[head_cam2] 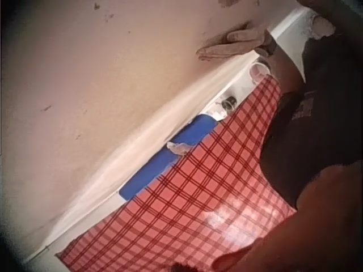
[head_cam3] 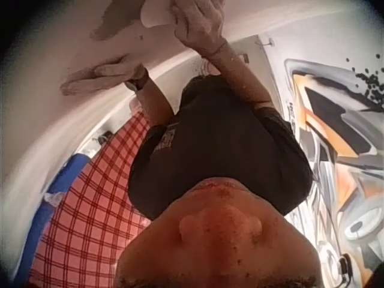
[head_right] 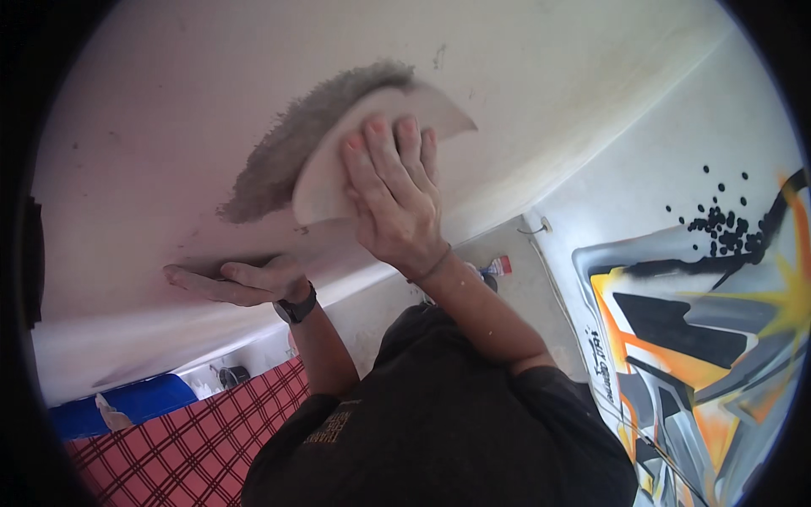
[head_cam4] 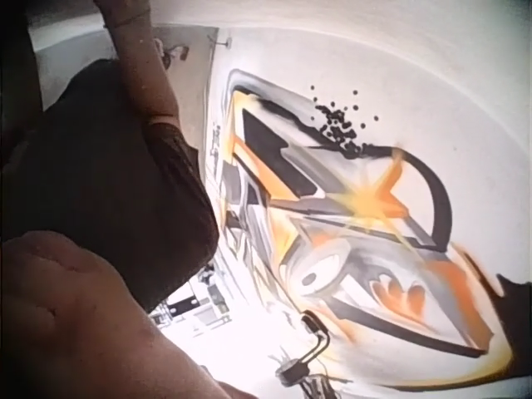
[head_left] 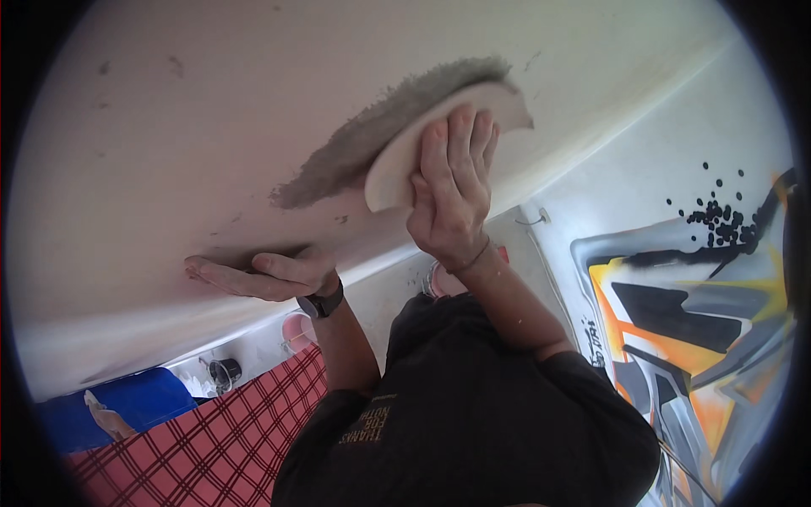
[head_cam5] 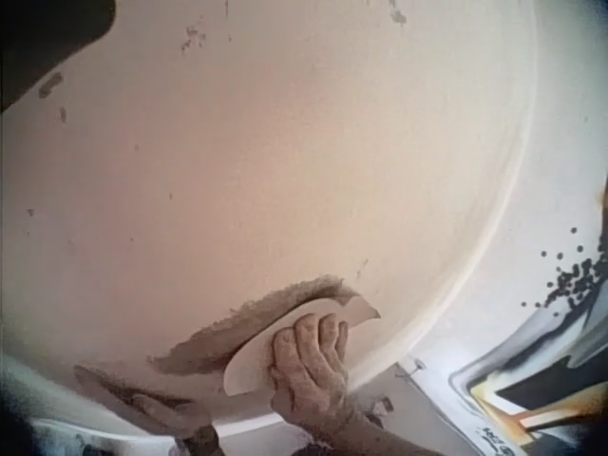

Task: Patching a hole in a wall or ceiling with filler compound using a scraper and a metal spatula.

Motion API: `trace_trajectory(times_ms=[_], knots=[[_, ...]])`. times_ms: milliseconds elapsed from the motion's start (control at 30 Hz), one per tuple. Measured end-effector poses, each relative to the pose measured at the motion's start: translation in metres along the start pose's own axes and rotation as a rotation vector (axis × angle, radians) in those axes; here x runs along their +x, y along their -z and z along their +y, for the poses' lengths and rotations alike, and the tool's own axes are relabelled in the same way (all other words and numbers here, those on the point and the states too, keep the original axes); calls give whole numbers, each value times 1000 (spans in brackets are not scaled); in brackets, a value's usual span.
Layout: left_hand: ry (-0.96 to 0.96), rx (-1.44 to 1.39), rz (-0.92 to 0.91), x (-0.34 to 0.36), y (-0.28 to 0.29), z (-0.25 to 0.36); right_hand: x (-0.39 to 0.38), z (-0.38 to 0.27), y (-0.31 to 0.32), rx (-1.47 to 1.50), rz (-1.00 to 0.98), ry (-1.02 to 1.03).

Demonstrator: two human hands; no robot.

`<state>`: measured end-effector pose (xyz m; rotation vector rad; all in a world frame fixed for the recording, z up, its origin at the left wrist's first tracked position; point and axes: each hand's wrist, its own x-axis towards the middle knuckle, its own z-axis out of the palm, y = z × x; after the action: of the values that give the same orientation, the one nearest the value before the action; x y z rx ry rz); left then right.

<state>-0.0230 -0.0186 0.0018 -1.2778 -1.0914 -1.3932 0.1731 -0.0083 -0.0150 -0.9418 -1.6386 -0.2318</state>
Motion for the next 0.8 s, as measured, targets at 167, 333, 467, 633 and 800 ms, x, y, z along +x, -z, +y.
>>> trace_trajectory(times_ms=[167, 333, 467, 633, 800], knots=[[56, -12, -5, -2, 1, 4, -10, -12, -3, 104, -1, -111], [110, -27, -12, -7, -3, 14, -11, 0, -3, 124, 5, -111], [149, -41, -16, -8, -6, 22, 5, -1, -1, 161, 74, -89], [55, 45, -17, -19, -9, 3, 9, 1, 3, 224, 17, -61], [158, -74, 2, -16, -3, 17, -16, -2, 5, 205, -107, -50]])
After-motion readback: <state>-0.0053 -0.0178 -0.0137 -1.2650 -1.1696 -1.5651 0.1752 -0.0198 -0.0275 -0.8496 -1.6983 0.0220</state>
